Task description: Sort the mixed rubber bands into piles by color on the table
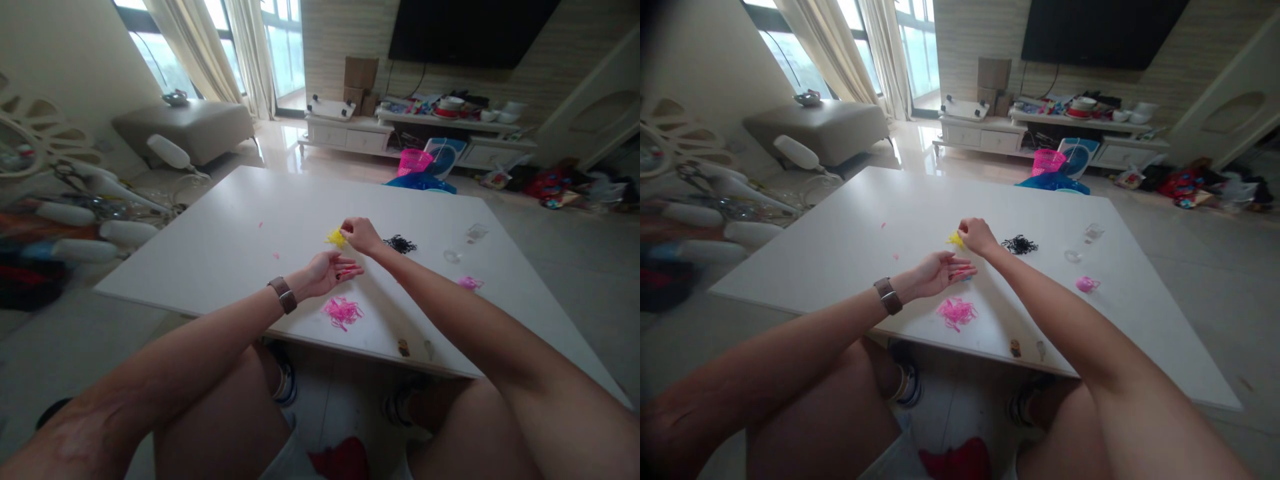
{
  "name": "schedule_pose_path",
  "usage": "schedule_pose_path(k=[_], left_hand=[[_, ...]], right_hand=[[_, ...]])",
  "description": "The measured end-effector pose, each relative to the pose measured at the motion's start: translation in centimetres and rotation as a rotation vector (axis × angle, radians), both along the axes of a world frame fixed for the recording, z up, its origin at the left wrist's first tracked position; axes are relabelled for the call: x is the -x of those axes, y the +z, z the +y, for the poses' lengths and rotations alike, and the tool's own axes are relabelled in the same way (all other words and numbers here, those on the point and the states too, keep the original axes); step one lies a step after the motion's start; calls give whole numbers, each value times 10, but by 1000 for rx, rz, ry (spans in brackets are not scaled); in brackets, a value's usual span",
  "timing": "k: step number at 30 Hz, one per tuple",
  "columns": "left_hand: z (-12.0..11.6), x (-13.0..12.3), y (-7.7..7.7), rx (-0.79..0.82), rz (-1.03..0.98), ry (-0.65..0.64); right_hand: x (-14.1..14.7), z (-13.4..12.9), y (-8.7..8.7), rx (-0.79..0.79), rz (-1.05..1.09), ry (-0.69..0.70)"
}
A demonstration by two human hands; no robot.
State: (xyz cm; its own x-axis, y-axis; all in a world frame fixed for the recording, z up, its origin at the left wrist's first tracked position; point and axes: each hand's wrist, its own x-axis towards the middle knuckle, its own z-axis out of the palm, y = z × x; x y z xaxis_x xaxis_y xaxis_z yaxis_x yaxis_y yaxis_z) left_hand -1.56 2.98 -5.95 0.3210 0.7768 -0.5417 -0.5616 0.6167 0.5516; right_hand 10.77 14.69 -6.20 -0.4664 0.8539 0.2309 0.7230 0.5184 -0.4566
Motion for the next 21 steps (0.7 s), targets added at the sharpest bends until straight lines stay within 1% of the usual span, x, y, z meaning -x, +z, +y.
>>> schedule_pose_path(k=[3,5,7,8,10,12,14,17,21], left_hand=[[-2,-2,0,-41,-14,7],[-4,-4,-1,-70,-29,12],[-5,-6,-4,-73,-51,-14],[-6,-7,-5,-69,-61,-45],[-7,-10,-8,-68,-68,-124],[-9,-12,-11,-96,-61,-186],[-11,-14,-13,-126,-40,-221],[-13,-14,-15,-148,-4,-235],[-16,-14,-14,-138,37,-188]], right_hand=[[-24,-30,16,16,93,224],[-42,-51,24,107,112,375],[-57,-67,28,199,84,468],[-63,-73,28,228,68,480],[-72,-79,25,260,49,453],[-76,-80,20,273,43,421],[-77,-79,15,269,28,424],[-78,-78,11,238,13,429],[-79,-80,11,231,-2,401]])
